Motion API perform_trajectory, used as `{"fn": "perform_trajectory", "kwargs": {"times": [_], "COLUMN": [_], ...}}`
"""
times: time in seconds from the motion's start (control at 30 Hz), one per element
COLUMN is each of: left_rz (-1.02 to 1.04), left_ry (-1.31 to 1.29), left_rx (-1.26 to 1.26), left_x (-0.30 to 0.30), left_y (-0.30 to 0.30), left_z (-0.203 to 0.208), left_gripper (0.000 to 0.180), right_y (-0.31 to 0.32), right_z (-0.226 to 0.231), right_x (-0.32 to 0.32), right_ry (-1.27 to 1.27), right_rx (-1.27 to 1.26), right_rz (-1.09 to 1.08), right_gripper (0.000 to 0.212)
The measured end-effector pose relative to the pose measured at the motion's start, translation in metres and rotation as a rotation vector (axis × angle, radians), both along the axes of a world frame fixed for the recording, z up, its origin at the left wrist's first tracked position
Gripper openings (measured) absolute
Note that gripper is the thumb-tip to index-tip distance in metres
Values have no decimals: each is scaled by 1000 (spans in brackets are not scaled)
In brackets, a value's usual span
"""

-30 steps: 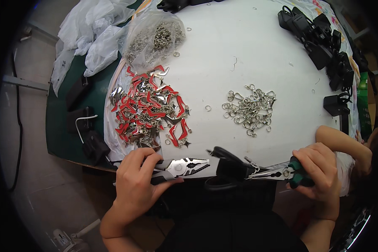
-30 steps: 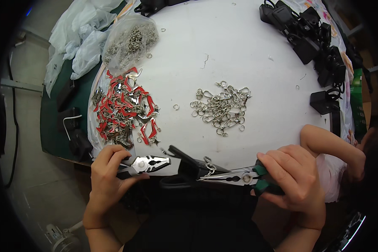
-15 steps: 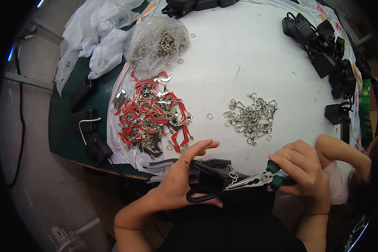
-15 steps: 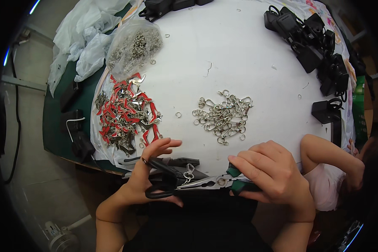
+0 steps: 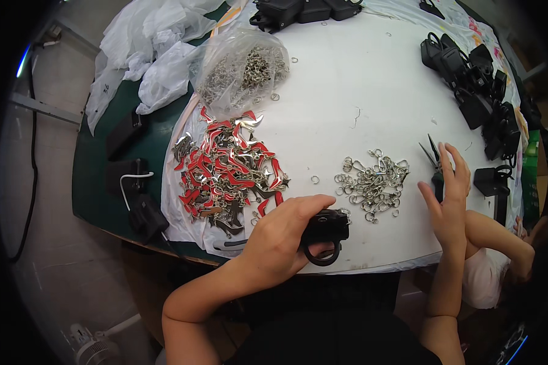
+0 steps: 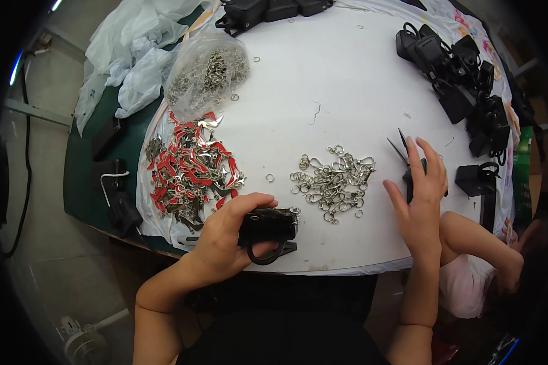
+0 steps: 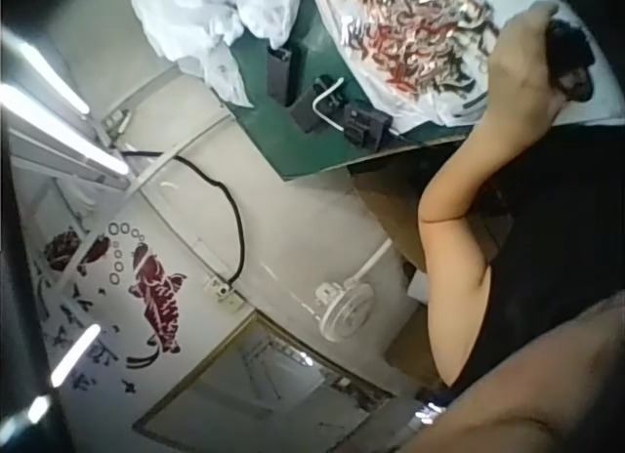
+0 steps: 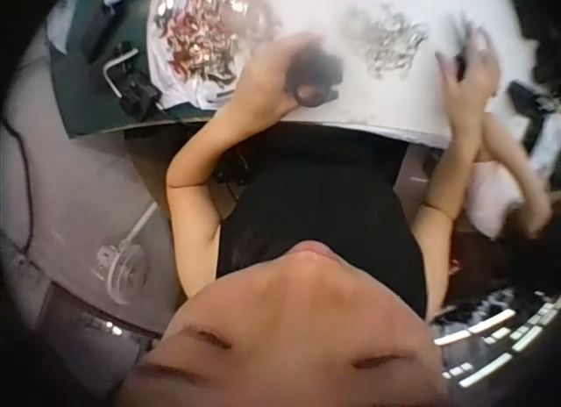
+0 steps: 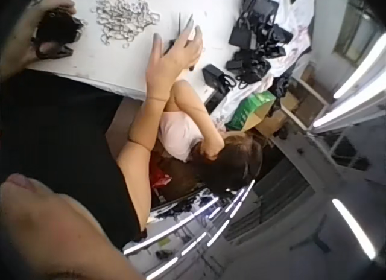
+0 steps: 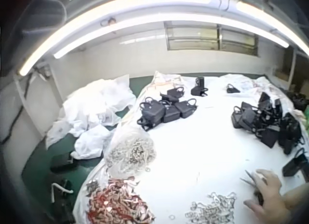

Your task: The person uses pliers to attach metal star charms and clasp rings to small black pouches, handling one pouch at a time.

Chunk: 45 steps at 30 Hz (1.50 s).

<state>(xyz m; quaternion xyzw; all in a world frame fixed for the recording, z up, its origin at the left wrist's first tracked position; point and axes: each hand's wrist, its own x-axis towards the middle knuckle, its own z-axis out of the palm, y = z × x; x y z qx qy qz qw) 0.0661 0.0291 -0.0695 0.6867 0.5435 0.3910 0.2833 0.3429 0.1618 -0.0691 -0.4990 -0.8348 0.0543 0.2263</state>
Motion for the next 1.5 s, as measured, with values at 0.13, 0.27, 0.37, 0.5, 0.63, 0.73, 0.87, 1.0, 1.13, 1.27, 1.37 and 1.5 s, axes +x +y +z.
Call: {"fn": "perform_trajectory", "kwargs": {"times": [0.13,0.27,0.37,0.5,0.63,0.73,0.87,1.0,1.13,1.27,1.37,1.5], "left_rz": [-85,-200,-103,198,159,130,117,170,301,385,398,256], "left_ry": [-100,-122,-217,353,484,526,498,285,521,613,415,-204], "left_rx": [-166,-256,-274,-41,-86,-149,-194,-403,-37,-8,-38,-154], "left_x": [-13,-39,-74,-91,-96,-98,-96,-93,-105,-106,-107,-96], "left_y": [4,16,24,51,57,63,66,69,62,61,64,67], "left_z": [2,31,23,9,2,8,11,26,31,45,47,38], "left_gripper": [76,75,51,24,16,14,13,13,12,10,9,7], "right_y": [14,33,40,31,17,11,5,5,7,3,2,7], "right_z": [3,-16,-22,-18,-5,1,2,-2,-3,0,4,6], "right_x": [-67,-115,-131,-132,-114,-102,-99,-97,-96,-99,-99,-103], "right_ry": [194,184,165,188,377,547,637,668,749,820,820,830], "right_rx": [-240,-237,-272,-304,-515,-696,-757,-710,-738,-764,-785,-749], "right_rz": [589,889,951,844,624,491,430,468,470,512,541,612], "right_gripper": [31,22,17,14,10,6,8,9,8,8,7,6]}}
